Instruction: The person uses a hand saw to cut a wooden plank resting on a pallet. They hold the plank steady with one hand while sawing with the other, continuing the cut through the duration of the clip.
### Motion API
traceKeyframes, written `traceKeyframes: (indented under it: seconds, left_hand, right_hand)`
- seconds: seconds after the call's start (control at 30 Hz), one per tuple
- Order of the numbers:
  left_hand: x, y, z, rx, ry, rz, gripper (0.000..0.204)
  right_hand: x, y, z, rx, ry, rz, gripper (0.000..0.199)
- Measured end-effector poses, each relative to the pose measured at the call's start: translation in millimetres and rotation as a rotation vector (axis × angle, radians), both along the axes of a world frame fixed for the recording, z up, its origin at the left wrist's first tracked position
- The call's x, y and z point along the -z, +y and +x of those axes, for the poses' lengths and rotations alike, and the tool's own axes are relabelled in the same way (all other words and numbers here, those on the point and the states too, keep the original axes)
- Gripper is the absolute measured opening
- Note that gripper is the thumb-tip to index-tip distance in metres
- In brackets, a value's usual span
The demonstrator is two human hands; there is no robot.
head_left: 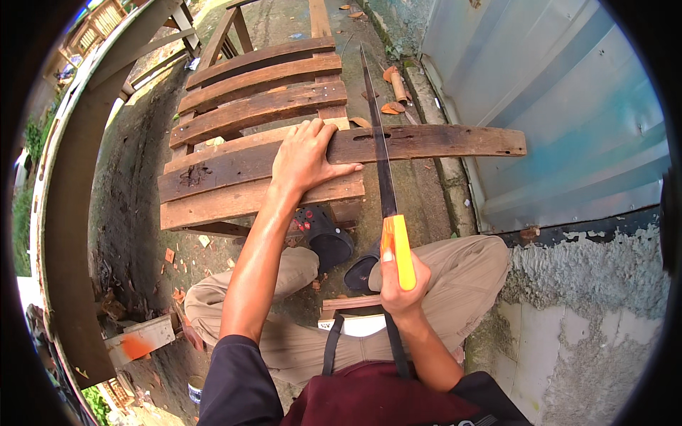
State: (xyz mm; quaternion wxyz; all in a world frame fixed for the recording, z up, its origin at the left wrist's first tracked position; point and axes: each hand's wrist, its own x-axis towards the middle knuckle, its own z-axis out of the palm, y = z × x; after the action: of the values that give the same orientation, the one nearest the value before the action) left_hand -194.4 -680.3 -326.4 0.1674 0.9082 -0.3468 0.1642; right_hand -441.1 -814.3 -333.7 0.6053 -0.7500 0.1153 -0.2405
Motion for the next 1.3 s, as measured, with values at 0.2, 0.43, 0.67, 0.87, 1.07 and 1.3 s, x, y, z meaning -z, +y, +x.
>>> traceKeyframes:
  seconds: [0.2, 0.43, 0.67, 0.87, 1.07, 1.3]
  left_hand:
    - [-0.7, 4.9, -1.8, -0.033, -0.007, -0.040, 0.079]
    - [0.8, 0.3, -2.9, -0.008, -0.020, -0.061, 0.079]
    - [2.5, 3.6, -2.9, -0.030, -0.024, -0.060, 0.078]
    - [4.6, 2.6, -6.3, -0.042, -0.019, -0.064, 0.080]
    - [3.6, 4.0, -2.4, -0.040, 0.012, -0.029, 0.080]
    - [7.3, 0.7, -3.0, -0.043, -0.042, -0.073, 0.081]
  right_hand:
    - [15.0, -1.0, -96.6, -0.112, 0.083, -0.064, 0.029]
    - [-20.3, -5.9, 64.3, 0.010, -0.008, 0.190, 0.024]
    - [19.4, -4.3, -95.4, -0.091, 0.048, -0.122, 0.011]
    - [-4.8, -2.1, 18.5, -0.018, -0.037, 0.008, 0.022]
    - [8.0, -2.2, 5.1, -0.052, -0.030, -0.084, 0.018]
    - [18.8, -9.6, -78.4, -0.110, 0.056, -0.007, 0.020]
